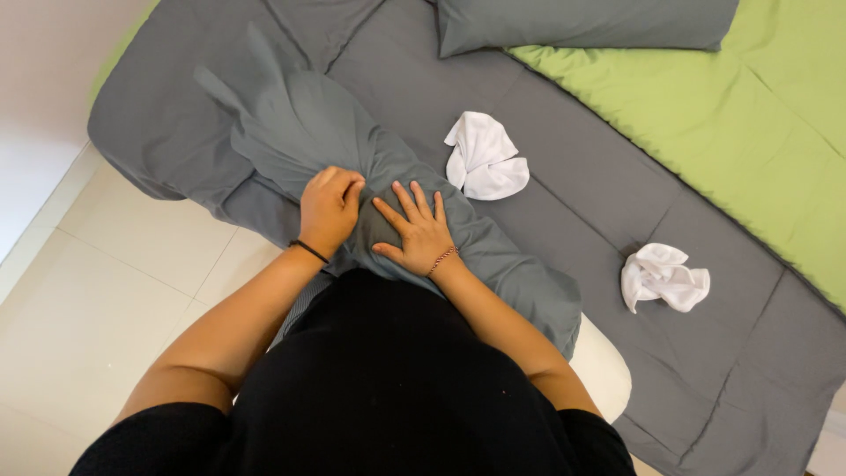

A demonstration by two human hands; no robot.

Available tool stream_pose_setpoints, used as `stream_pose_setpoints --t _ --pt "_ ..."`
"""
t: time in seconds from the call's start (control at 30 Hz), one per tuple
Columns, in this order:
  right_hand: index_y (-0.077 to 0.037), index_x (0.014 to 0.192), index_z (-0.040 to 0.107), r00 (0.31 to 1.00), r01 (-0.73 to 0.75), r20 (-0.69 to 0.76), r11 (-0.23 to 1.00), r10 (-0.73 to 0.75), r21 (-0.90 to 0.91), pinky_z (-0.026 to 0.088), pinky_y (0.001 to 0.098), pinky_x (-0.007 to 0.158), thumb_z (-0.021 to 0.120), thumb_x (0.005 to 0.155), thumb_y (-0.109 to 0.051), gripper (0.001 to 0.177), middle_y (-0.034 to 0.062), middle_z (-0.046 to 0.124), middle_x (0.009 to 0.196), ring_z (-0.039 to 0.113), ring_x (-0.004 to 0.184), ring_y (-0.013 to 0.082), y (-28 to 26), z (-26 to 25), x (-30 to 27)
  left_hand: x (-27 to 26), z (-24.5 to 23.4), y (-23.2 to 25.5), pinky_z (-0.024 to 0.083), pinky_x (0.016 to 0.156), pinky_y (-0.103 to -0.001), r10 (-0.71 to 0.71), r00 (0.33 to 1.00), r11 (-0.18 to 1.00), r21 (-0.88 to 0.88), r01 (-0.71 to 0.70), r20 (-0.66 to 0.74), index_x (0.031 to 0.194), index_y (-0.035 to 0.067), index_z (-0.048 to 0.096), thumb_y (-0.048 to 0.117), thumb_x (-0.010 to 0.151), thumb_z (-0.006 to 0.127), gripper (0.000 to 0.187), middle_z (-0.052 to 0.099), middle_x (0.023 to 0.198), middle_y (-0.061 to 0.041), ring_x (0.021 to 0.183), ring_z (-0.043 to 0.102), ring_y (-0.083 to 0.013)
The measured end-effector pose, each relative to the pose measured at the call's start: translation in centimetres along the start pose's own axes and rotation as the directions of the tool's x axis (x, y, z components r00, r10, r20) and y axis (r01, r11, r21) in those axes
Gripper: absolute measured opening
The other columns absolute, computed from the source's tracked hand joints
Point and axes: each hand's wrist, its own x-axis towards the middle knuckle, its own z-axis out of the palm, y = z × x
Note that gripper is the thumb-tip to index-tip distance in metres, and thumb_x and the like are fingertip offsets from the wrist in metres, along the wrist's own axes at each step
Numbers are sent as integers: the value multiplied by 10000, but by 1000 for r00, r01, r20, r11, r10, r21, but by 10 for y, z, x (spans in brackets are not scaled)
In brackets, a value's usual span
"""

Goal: Putting a pillowcase on a bolster and arranging pillows on a hotel bed.

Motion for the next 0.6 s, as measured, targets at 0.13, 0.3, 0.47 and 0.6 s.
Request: stream_pose_setpoints --t 0.13,0.3,0.47,0.6 --pt "-341 1567 437 1000 19 5 1000 -19 -24 107 708 1189 639 854 -698 823 106 251 1689 189 1557 385 -4 -3 1 37 -21 12 486 767 -464 25 999 967 251 -35 43 1006 73 732 220 901 769 185 658 951 -109 918 628 -353" --pt "-345 1554 443 999 27 -16 999 -27 -26 116 705 1192 653 843 -696 820 103 264 1684 201 1554 388 -5 0 -1 79 -26 5 476 695 -474 17 999 895 446 -33 38 1033 53 738 357 793 812 394 659 946 -133 881 630 -348" --pt "-344 1552 450 1000 20 -21 999 -20 -27 123 704 1195 658 841 -689 817 105 273 1685 210 1556 388 -5 -1 -1 80 7 -37 488 736 -465 -36 984 839 541 -64 173 898 96 710 222 926 740 133 681 897 -82 879 669 -315" --pt "-329 1543 454 999 -3 -36 999 1 -34 129 707 1195 656 850 -694 809 120 274 1675 208 1557 397 2 11 -1 66 44 -15 489 725 -477 96 977 927 341 -158 191 870 100 708 203 924 715 116 682 869 -113 829 667 -340"
